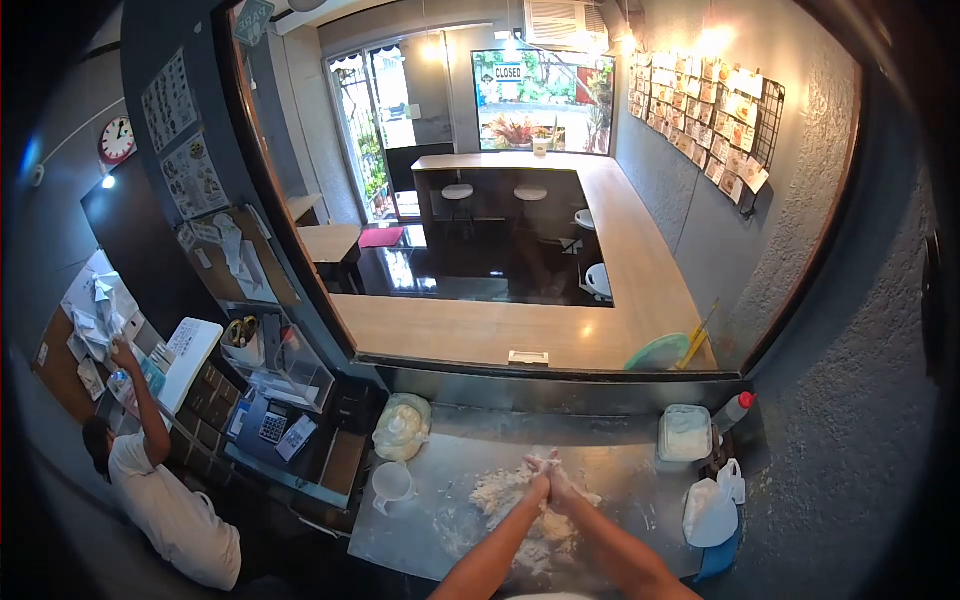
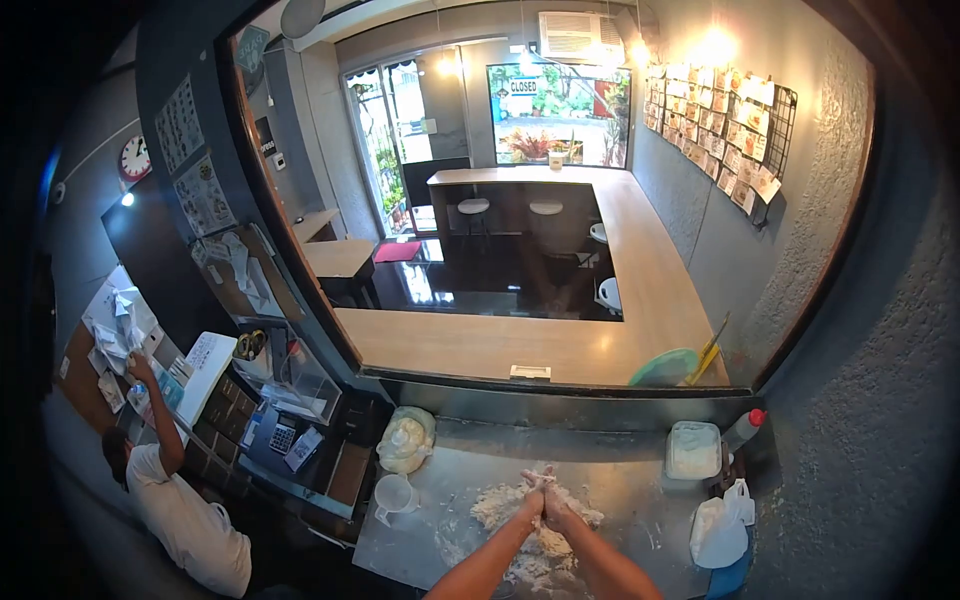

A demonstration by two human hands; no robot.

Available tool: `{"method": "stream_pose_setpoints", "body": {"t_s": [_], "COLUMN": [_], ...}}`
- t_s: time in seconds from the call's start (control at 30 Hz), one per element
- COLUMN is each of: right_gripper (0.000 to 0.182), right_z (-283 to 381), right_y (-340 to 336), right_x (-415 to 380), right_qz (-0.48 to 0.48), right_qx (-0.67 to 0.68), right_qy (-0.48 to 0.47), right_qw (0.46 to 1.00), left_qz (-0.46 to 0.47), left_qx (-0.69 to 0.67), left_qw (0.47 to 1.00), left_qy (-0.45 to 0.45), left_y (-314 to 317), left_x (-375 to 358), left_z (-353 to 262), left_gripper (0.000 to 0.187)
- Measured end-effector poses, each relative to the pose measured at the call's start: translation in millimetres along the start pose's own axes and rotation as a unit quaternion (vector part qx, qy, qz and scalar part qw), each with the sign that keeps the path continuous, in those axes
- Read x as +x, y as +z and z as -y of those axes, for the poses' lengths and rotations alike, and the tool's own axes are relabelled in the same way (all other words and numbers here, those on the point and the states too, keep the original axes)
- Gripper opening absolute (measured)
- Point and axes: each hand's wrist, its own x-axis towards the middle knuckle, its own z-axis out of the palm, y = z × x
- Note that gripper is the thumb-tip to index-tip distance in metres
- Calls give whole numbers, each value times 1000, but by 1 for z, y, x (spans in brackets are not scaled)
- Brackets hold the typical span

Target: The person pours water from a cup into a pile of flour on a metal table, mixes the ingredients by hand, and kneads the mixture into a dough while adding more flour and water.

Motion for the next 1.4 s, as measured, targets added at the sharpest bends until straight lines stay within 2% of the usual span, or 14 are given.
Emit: {"method": "stream_pose_setpoints", "body": {"t_s": [0.23,0.33,0.37,0.4,0.47,0.53,0.63,0.73,0.87,0.93,1.0,1.07,1.17,1.4], "right_gripper": [72,71,71,72,74,79,83,86,82,81,81,58,50,65], "right_z": [-15,51,37,13,7,42,39,-16,11,29,29,-1,-41,-56], "right_y": [-28,2,-23,-57,-59,-2,26,-15,-26,-31,-37,-56,-67,12], "right_x": [-25,-88,-69,-37,-28,-45,-30,18,22,26,23,21,14,-45], "right_qz": [-48,-133,-136,-52,32,71,119,39,60,71,74,85,38,-100], "right_qx": [21,-164,-165,-291,-402,-629,-655,-713,-603,-524,-481,-330,-339,-287], "right_qy": [31,79,78,-43,-163,-31,200,-28,106,198,244,23,-56,-143], "right_qw": [998,974,974,954,900,774,719,700,789,825,839,940,938,942], "left_qz": [55,-86,-71,-49,36,44,70,78,44,52,32,15,11,15], "left_qx": [190,83,372,622,697,731,762,780,780,756,757,751,681,177], "left_qw": [979,982,926,770,679,648,603,552,412,616,589,561,724,980], "left_qy": [-48,-148,-6,137,226,206,227,285,469,218,281,348,107,-88], "left_y": [-12,-13,-5,2,-12,12,35,38,16,39,30,26,30,5], "left_x": [38,37,8,-15,-11,-27,-36,-46,-71,-90,-91,-91,-93,-60], "left_z": [-20,-36,-42,-51,-13,-17,-19,-16,22,-5,-30,-53,-69,-53], "left_gripper": [52,46,39,34,30,31,32,33,35,26,28,31,28,36]}}
